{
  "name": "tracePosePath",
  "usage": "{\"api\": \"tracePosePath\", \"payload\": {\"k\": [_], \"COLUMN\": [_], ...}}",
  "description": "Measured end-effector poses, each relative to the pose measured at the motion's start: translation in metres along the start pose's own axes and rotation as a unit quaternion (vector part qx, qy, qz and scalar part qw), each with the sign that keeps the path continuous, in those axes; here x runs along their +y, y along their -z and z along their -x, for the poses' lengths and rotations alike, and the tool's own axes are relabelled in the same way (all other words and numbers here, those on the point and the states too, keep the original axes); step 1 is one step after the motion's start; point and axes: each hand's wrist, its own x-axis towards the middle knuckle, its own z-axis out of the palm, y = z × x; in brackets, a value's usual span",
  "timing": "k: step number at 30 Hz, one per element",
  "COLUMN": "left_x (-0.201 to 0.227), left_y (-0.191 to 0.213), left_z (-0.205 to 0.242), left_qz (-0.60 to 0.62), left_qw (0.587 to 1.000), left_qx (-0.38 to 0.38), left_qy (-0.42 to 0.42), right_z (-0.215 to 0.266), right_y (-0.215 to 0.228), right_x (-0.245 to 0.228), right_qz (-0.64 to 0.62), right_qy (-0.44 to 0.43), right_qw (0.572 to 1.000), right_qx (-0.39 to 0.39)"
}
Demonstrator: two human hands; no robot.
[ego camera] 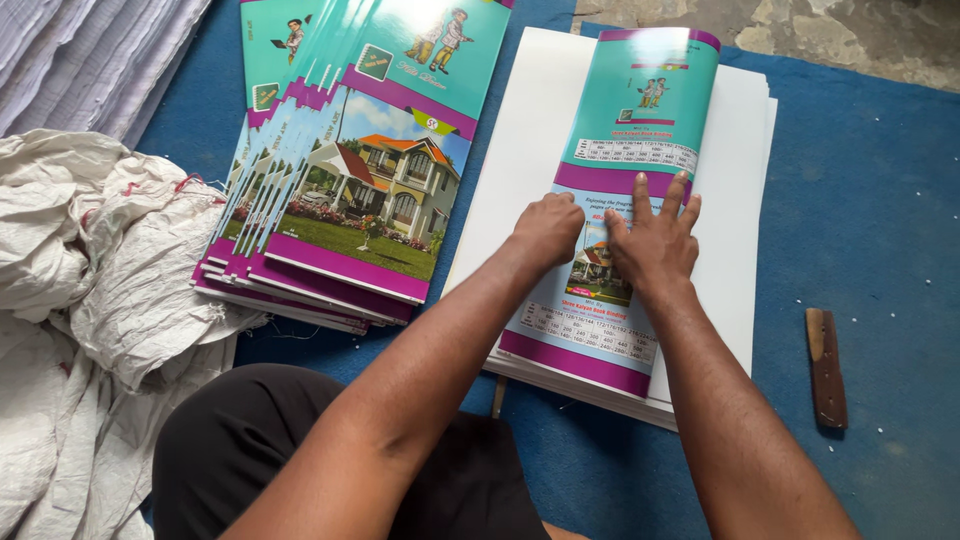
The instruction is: The person sits on a blue floor mat and repeatedly folds printed covers around stacks of white paper, then uses a wooden block to press the spine crease. Finished booklets are stacked to the left while new covers and paper stacks are processed in sequence.
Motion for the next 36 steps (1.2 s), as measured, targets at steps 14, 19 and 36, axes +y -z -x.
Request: {"api": "tracePosePath", "payload": {"k": [14, 19, 36], "left_x": [0.038, 0.041, 0.061], "left_y": [0.015, 0.008, 0.043], "left_z": [-0.022, -0.028, -0.013], "left_qz": [-0.15, -0.148, -0.1], "left_qw": [0.98, 0.978, 0.974], "left_qx": [-0.127, -0.146, -0.191], "left_qy": [-0.025, -0.003, 0.069], "right_z": [-0.024, -0.022, -0.038], "right_y": [-0.034, -0.05, -0.01], "right_x": [0.045, 0.051, 0.076], "right_qz": [0.046, 0.023, -0.046], "right_qy": [0.079, 0.078, 0.1], "right_qw": [0.996, 0.997, 0.987], "right_qx": [-0.003, -0.01, -0.118]}}
